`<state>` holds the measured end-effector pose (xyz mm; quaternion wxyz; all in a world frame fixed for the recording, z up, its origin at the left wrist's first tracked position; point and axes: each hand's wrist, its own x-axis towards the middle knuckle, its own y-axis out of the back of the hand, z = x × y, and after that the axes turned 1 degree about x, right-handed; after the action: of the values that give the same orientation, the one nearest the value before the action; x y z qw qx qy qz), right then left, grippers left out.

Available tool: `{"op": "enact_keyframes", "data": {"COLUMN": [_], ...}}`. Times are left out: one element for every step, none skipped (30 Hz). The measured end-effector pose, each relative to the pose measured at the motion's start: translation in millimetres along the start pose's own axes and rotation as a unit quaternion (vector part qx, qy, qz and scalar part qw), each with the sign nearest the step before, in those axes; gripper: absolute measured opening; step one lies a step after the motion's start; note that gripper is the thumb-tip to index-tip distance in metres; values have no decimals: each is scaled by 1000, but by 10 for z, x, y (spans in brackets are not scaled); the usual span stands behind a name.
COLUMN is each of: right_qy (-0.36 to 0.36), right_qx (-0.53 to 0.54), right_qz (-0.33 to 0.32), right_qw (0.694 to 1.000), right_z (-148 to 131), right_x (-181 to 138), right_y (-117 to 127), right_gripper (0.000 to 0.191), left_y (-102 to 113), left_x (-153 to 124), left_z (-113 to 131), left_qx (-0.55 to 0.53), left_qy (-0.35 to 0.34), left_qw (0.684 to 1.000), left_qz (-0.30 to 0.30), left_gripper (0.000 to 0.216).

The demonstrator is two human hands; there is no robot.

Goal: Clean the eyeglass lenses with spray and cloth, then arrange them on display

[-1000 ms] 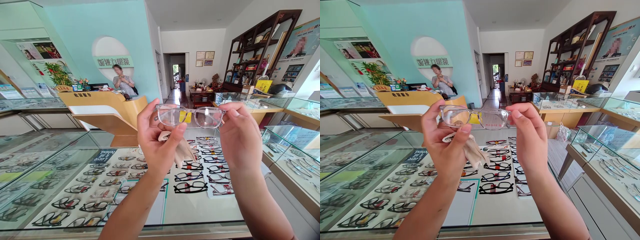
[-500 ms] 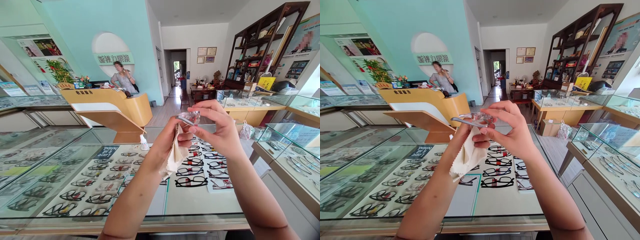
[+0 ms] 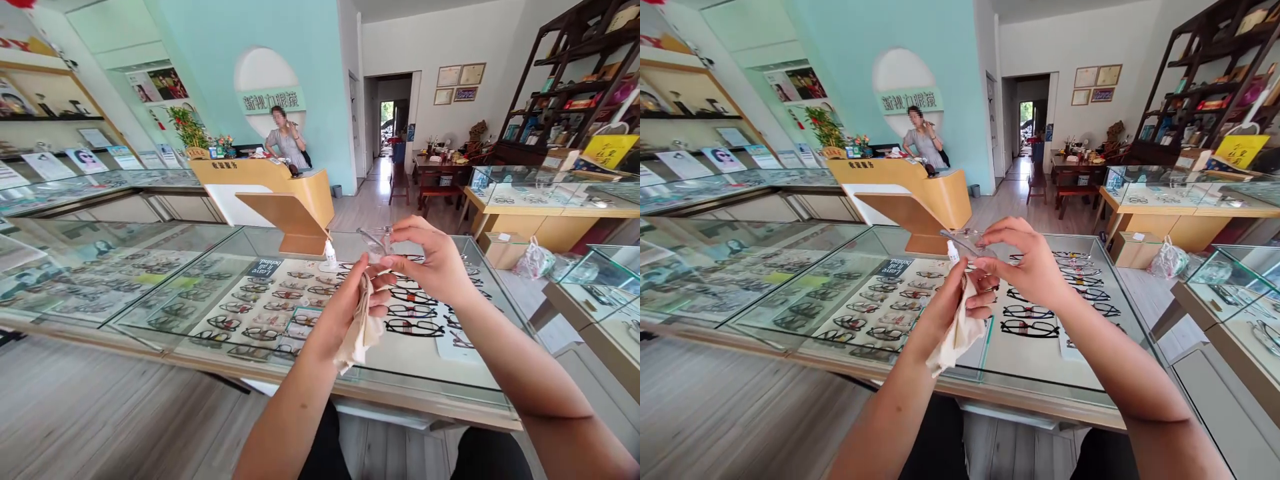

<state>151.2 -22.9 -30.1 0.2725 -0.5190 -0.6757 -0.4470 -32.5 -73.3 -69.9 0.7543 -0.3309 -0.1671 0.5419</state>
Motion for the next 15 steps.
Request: {"op": "enact_keyframes", "data": {"right_qy": [-8,-21,-38,-58,-79,-101,-119,-134,-157,-195,-232,-252,-265,-274,-280], "right_qx": [0,-8,-22,-43,-69,-98,-130,-166,-211,-266,-315,-334,-347,-356,-363], "right_qz": [-7,-17,-28,-41,-56,-74,-98,-129,-173,-227,-277,-300,-316,-332,-347], "right_qw": [1000,1000,999,997,993,987,979,968,949,916,878,857,842,830,819], "right_z": [-14,-8,25,91,191,323,481,657,841,1024,1198,1358,1501,1629,1741], "right_x": [-12,-21,-25,-22,-12,8,39,79,126,177,229,278,320,356,383], "right_y": [-7,-6,-4,-9,-27,-62,-114,-183,-265,-355,-450,-543,-633,-719,-800], "right_gripper": [17,18,19,19,20,21,22,22,21,20,21,23,25,26,25], "left_y": [94,209,350,520,717,938,1176,1422,1666,1897,2106,2287,2437,2555,2645], "left_x": [-131,-270,-409,-539,-650,-734,-787,-806,-795,-760,-707,-644,-580,-519,-468], "left_z": [-34,-62,-79,-84,-75,-51,-12,41,102,167,230,286,331,363,381], "left_qx": [20,40,55,69,77,78,80,89,112,145,171,190,198,206,213], "left_qy": [-23,-51,-83,-108,-117,-128,-138,-155,-190,-225,-273,-317,-331,-342,-350], "left_qw": [999,995,987,976,967,955,944,929,900,859,810,770,756,746,741], "left_qz": [34,77,129,174,212,255,288,324,376,436,490,520,529,533,532], "left_gripper": [51,55,58,61,62,61,61,62,62,60,54,48,43,38,34]}}
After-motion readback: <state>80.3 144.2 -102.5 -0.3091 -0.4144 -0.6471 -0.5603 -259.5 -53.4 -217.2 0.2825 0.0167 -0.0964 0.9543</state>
